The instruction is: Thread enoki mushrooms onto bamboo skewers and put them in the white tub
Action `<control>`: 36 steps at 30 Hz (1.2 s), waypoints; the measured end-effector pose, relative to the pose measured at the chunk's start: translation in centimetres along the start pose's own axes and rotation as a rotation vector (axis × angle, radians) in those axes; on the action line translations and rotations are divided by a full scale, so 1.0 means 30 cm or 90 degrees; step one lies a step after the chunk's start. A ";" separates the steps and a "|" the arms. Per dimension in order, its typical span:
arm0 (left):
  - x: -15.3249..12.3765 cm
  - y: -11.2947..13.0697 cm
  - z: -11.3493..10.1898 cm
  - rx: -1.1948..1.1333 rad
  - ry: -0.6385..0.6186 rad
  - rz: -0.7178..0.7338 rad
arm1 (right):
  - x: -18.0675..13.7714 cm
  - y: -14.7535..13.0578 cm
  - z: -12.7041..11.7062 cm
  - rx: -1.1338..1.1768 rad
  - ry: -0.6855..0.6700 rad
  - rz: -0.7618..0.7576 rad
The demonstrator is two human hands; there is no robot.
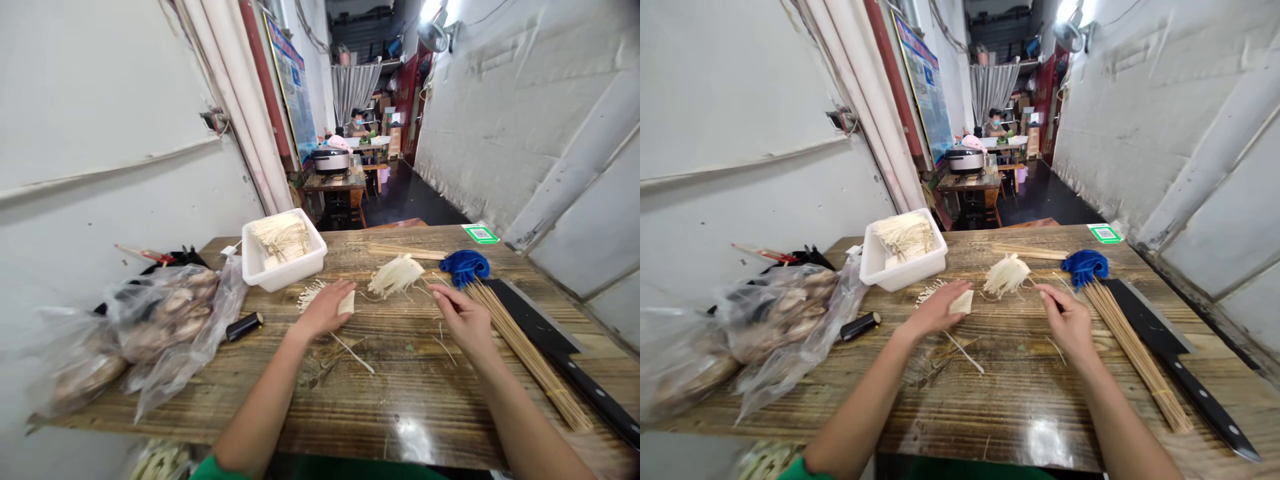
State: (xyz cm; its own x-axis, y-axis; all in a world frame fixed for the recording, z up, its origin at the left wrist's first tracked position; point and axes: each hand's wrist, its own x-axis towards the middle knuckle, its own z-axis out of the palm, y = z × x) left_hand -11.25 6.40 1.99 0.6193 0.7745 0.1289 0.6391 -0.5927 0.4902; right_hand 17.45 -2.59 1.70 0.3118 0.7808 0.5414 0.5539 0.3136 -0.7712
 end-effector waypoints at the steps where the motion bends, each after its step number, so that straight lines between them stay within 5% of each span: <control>1: 0.006 -0.009 0.011 0.090 -0.068 0.004 | 0.002 -0.002 0.000 0.007 0.018 0.003; 6: 0.054 -0.044 0.083 0.269 -0.195 -0.008 | 0.005 0.001 0.008 0.035 0.046 0.013; 16: 0.093 -0.108 0.146 0.127 0.011 -0.008 | -0.002 0.026 0.036 0.044 0.039 0.005; 19: 0.115 -0.145 0.116 0.023 0.071 -0.022 | -0.001 0.030 0.044 0.040 0.043 -0.002; 23: 0.124 -0.171 -0.012 -0.123 0.173 -0.062 | -0.003 0.039 0.048 0.034 0.039 -0.006; 28: 0.083 -0.111 -0.162 -0.690 0.169 -0.086 | -0.012 0.037 0.051 0.016 0.007 -0.029; 31: 0.065 -0.074 -0.167 -0.869 0.095 -0.109 | -0.015 0.033 0.055 0.019 -0.016 -0.046; 36: 0.055 -0.064 -0.078 -0.944 0.034 -0.165 | -0.014 0.020 0.053 0.028 -0.026 -0.044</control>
State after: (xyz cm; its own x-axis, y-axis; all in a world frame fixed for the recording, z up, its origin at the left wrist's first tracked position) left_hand -12.52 9.34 3.28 0.5272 0.8458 -0.0817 -0.3224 0.2881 0.9017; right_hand 16.42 -1.87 0.47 0.2425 0.7773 0.5805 0.5383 0.3899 -0.7471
